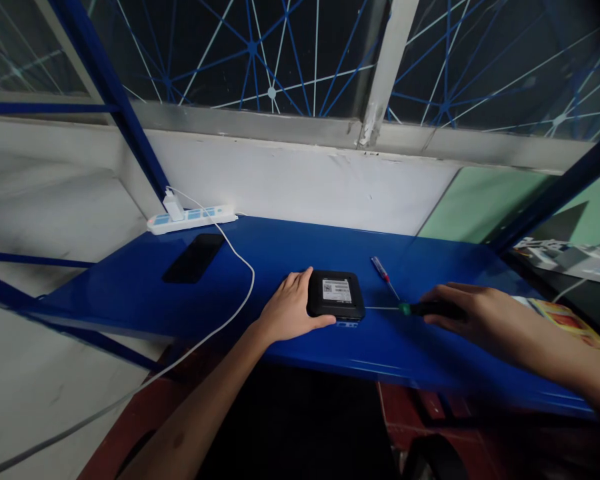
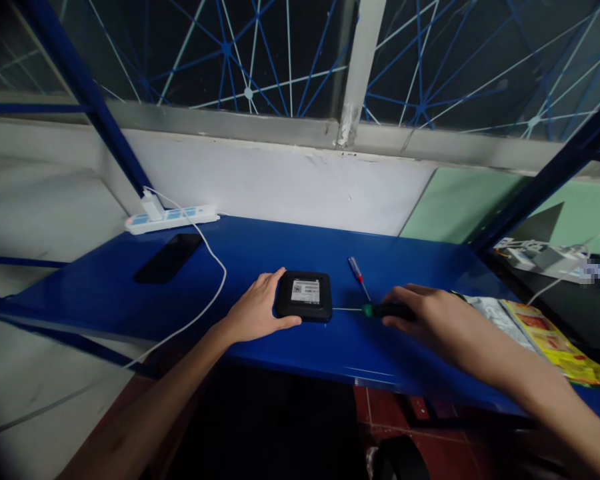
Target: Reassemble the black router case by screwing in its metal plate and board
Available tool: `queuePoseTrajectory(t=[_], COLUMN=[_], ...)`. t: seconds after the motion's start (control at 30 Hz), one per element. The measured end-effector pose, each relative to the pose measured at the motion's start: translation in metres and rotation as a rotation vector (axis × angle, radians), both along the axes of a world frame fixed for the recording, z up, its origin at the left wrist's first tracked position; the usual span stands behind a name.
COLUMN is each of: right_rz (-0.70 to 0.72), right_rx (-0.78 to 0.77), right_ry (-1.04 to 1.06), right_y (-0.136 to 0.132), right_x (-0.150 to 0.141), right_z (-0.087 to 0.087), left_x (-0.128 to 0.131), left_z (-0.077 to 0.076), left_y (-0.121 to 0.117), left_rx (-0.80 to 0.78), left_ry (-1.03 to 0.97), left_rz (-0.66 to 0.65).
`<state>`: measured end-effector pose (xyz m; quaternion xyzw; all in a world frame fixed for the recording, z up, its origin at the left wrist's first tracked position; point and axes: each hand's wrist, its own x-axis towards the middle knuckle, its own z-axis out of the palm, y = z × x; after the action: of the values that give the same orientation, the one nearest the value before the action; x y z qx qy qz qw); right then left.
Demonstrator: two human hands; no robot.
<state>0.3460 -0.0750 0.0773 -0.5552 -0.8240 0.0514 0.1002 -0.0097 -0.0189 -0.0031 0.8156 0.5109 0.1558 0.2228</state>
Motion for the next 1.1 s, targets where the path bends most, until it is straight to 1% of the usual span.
queuePoseTrajectory(t=[0.07, 0.17, 0.27, 0.33, 0.4, 0.53, 0.6, 0.67, 0.73, 0.8, 0.9, 0.97, 1.03, 1.1], right_rz=[-0.027, -0.148, -0.245, -0.319, -0.371, -0.372, -0.4, -0.439, -0.46, -0.472, -0.467, -0.473, -0.402, -0.279], right_rx=[-0.056, -0.05, -0.017, 0.048, 0.154, 0.275, 0.271, 0.255, 0.259, 0.308, 0.41, 0.45, 0.414, 0.285], right_ry=[0.012, 0.065, 0.122, 0.141, 0.119, 0.006, -0.048, -0.073, -0.084, -0.097, -0.085, -0.02, 0.066, 0.135], right_y=[0.0, 0.006, 0.017, 0.027, 0.037, 0.05, 0.052, 0.05, 0.047, 0.043, 0.041, 0.044, 0.049, 0.057], right_x=[0.015, 0.035, 0.047, 0.049, 0.05, 0.046, 0.043, 0.041, 0.038, 0.033, 0.022, 0.009, -0.01, -0.032], right_z=[-0.001, -0.002, -0.01, -0.022, -0.037, -0.068, -0.079, -0.085, -0.085, -0.079, -0.063, -0.051, -0.04, -0.033], left_x=[0.0, 0.0, 0.0, -0.001, -0.001, -0.001, -0.001, 0.0, 0.0, -0.001, -0.002, -0.002, -0.002, -0.002], left_z=[0.001, 0.001, 0.0, -0.002, -0.003, -0.002, -0.001, 0.001, 0.002, 0.002, 0.003, 0.004, 0.005, 0.007], left_y=[0.0, 0.0, 0.001, 0.001, 0.002, 0.001, 0.0, 0.0, -0.001, -0.001, 0.0, 0.0, 0.0, 0.001], left_rx=[-0.004, -0.007, 0.003, 0.02, 0.033, 0.036, 0.021, 0.0, -0.006, 0.002, 0.019, 0.02, 0.007, -0.008], left_ry=[-0.005, -0.007, -0.018, -0.029, -0.032, -0.014, 0.004, 0.019, 0.022, 0.017, 0.001, -0.009, -0.015, -0.018], left_rz=[-0.005, -0.009, -0.015, -0.022, -0.032, -0.036, -0.028, -0.022, -0.019, -0.023, -0.04, -0.05, -0.047, -0.045])
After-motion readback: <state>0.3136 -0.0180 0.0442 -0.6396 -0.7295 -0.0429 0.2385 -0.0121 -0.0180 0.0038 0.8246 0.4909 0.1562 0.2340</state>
